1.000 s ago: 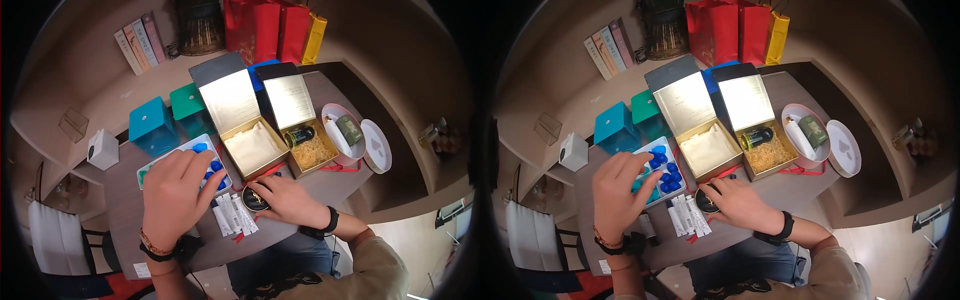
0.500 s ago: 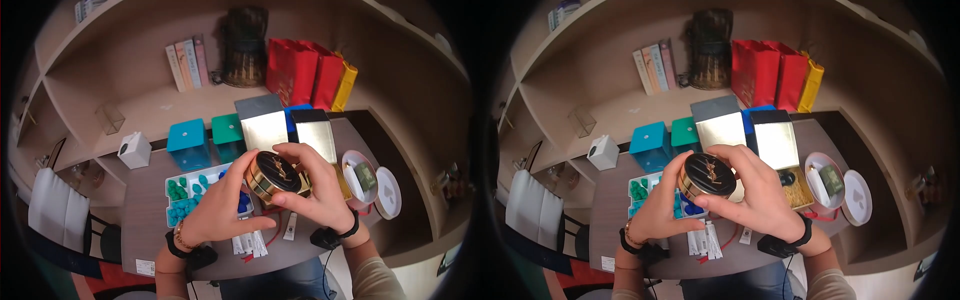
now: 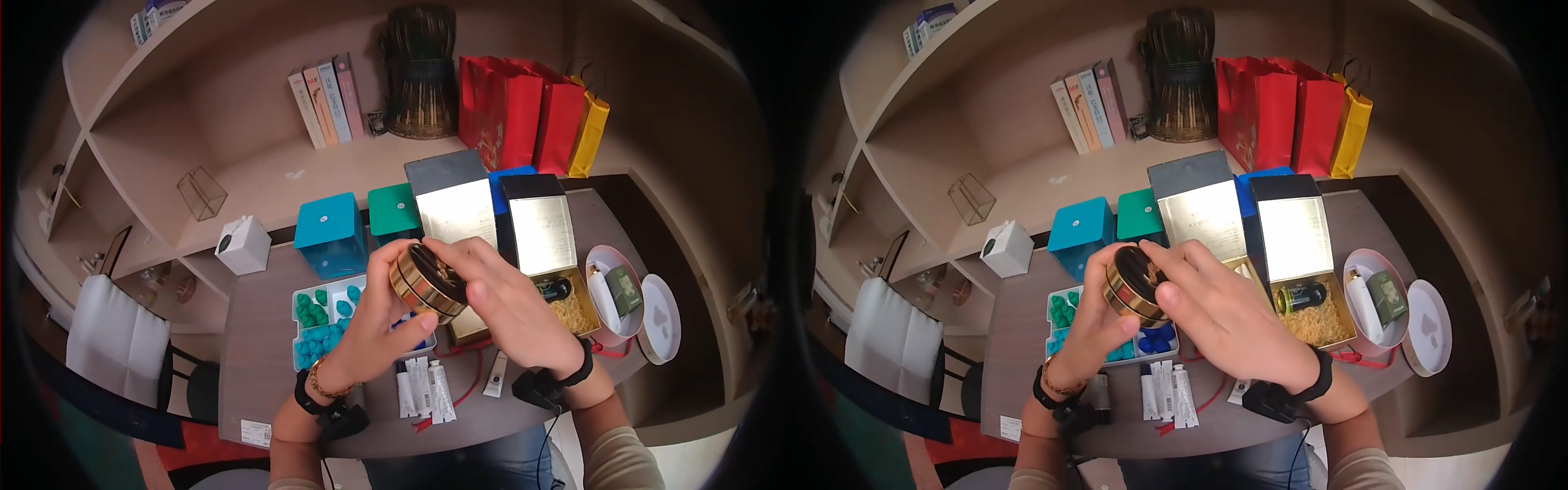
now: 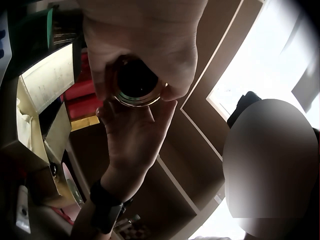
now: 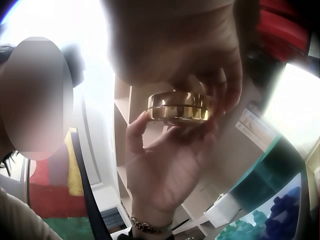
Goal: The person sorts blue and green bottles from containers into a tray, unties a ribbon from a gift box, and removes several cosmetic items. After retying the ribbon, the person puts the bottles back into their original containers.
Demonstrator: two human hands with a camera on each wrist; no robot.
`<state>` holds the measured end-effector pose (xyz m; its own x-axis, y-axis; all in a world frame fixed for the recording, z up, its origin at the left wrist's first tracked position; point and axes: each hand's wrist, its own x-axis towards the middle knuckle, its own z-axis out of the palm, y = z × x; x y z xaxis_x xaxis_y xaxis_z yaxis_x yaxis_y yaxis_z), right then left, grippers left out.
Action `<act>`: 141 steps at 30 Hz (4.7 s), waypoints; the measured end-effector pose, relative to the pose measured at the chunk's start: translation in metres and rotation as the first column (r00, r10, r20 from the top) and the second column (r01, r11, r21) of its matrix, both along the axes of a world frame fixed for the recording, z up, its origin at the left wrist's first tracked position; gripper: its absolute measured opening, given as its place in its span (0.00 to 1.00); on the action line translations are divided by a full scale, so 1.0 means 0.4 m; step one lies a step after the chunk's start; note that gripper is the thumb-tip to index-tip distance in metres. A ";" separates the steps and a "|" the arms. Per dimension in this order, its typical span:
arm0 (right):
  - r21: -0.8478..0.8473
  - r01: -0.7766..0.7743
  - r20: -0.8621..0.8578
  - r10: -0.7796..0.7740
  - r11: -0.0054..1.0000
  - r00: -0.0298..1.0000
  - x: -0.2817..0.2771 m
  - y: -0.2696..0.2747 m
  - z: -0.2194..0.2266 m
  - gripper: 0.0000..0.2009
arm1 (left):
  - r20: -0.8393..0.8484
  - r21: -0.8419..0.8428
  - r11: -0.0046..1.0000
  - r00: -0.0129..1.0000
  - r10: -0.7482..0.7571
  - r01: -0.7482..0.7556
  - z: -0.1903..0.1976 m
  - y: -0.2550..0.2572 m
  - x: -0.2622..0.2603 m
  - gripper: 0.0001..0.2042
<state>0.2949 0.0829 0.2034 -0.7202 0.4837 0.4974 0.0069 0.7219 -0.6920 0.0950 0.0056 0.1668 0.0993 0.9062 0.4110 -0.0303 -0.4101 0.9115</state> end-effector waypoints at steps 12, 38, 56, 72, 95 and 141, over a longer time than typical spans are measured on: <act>0.100 0.052 -0.007 -0.051 0.994 0.999 -0.011 -0.004 -0.008 0.28 | 0.179 -0.106 0.993 0.983 -0.036 0.056 -0.027 0.013 -0.016 0.34; -0.157 -0.021 -0.157 -0.004 0.987 0.988 0.033 0.026 0.026 0.23 | 0.067 -0.136 0.961 0.970 -0.233 0.241 0.015 0.003 -0.010 0.59; 0.355 -0.058 0.175 -0.005 0.933 0.985 0.049 -0.002 0.006 0.36 | 0.276 -0.216 0.976 0.960 0.045 0.016 0.023 -0.014 0.016 0.57; 0.313 0.202 0.292 -0.296 0.928 0.909 0.185 0.042 0.059 0.37 | -0.403 -0.144 0.987 0.908 -0.118 0.064 0.019 -0.009 0.022 0.39; 0.378 0.561 0.500 -0.673 0.736 0.545 0.371 0.044 -0.265 0.33 | -0.912 -0.083 0.957 0.367 -0.185 0.277 -0.106 0.030 0.047 0.21; 0.214 0.707 0.077 -0.733 0.674 0.676 0.289 -0.077 -0.216 0.10 | -0.823 0.234 0.963 0.501 0.269 -0.132 0.108 -0.078 -0.075 0.19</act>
<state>0.4105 0.0523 0.1170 -0.2487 0.8094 0.5319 0.6595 0.5438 -0.5191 0.0649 -0.0256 0.2098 0.2818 0.8960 0.3433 0.8188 -0.4110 0.4007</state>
